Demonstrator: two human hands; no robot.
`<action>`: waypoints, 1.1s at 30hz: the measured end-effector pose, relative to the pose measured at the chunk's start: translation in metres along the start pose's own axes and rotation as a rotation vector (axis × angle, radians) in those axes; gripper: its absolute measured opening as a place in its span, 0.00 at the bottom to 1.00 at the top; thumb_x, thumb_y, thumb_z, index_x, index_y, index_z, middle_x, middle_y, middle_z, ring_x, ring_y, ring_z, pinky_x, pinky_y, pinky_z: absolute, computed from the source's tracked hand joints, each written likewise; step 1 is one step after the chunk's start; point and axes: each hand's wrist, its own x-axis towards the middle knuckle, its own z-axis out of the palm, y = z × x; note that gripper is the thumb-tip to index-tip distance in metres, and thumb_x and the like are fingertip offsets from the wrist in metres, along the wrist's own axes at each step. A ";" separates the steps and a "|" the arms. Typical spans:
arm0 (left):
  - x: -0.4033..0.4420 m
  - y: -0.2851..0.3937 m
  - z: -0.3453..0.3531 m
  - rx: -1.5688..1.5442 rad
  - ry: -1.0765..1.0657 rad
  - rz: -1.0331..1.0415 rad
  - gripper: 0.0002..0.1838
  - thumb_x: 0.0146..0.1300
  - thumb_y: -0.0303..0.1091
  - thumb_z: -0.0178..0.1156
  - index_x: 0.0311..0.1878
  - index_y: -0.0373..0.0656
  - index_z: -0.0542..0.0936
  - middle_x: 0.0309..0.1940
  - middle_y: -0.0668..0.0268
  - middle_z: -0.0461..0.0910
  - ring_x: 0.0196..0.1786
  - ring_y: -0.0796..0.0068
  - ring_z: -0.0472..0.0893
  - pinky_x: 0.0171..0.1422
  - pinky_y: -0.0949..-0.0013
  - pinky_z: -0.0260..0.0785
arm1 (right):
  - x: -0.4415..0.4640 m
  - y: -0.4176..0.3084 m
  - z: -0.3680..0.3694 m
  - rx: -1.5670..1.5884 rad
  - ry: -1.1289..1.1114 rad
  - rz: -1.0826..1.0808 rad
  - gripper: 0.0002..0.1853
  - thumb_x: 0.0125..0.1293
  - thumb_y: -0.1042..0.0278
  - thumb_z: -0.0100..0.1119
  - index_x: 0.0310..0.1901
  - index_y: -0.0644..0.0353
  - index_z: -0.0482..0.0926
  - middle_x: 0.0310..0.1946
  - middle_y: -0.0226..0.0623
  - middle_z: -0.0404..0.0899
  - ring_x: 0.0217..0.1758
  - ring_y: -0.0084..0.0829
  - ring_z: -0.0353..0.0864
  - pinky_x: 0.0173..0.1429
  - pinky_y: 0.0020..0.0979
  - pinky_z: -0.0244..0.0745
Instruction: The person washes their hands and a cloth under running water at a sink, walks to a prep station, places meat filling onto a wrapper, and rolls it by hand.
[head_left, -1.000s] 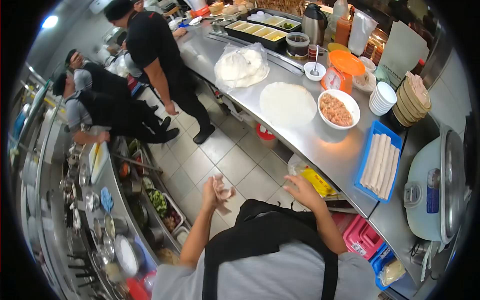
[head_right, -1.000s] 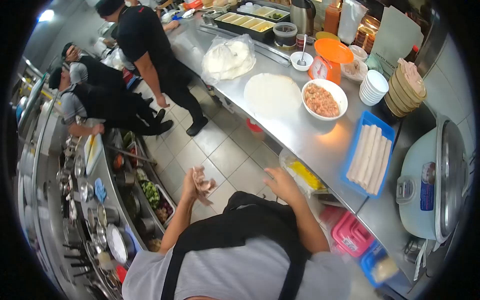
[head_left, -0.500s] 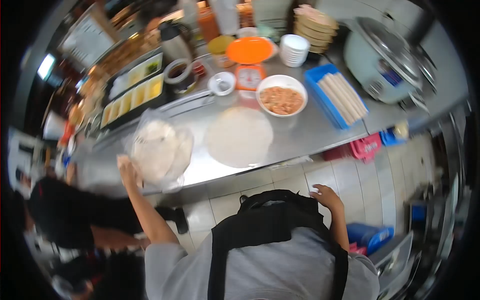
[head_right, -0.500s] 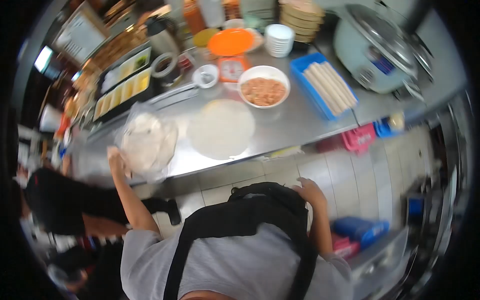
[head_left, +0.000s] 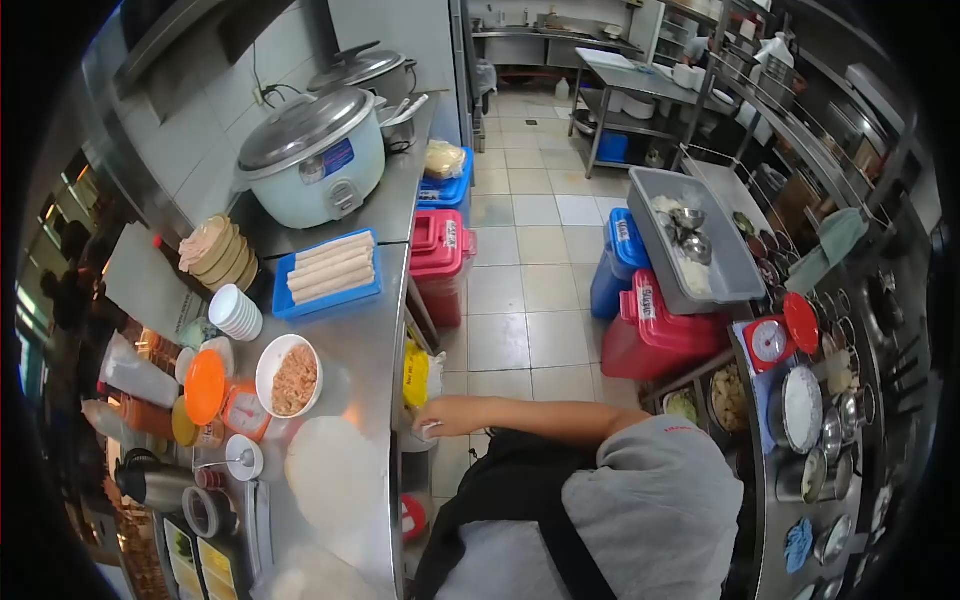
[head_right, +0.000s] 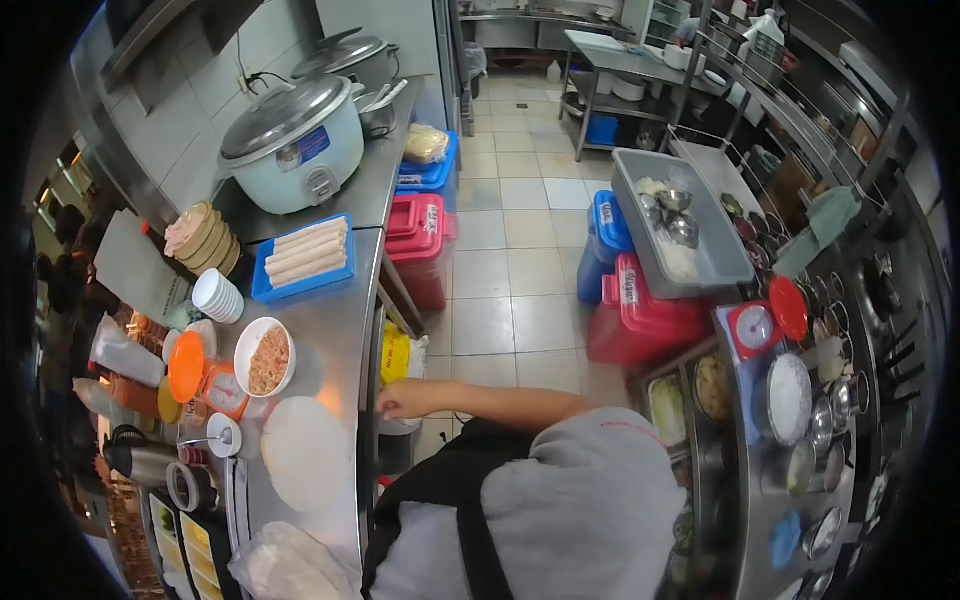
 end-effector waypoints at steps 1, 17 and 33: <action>0.006 0.006 0.008 -0.032 -0.069 0.024 0.18 0.64 0.34 0.57 0.55 0.36 0.75 0.54 0.56 0.75 0.54 0.61 0.75 0.57 0.63 0.69 | 0.011 -0.007 0.002 -0.021 0.002 -0.060 0.14 0.57 0.66 0.61 0.43 0.62 0.78 0.36 0.46 0.81 0.40 0.41 0.80 0.43 0.38 0.73; -0.081 0.150 0.035 -0.917 -0.676 -0.932 0.19 0.65 0.33 0.58 0.57 0.36 0.72 0.44 0.62 0.78 0.47 0.72 0.79 0.50 0.72 0.73 | 0.203 0.009 -0.095 -0.032 0.071 -0.272 0.16 0.56 0.71 0.65 0.47 0.63 0.79 0.41 0.46 0.79 0.43 0.38 0.80 0.48 0.32 0.75; 0.069 0.236 0.288 -1.440 -0.590 -1.173 0.27 0.74 0.42 0.28 0.66 0.29 0.50 0.57 0.37 0.66 0.53 0.43 0.76 0.56 0.56 0.77 | 0.356 -0.018 -0.057 -0.722 -0.685 -0.034 0.44 0.45 0.32 0.65 0.49 0.70 0.78 0.45 0.56 0.79 0.50 0.47 0.79 0.56 0.40 0.72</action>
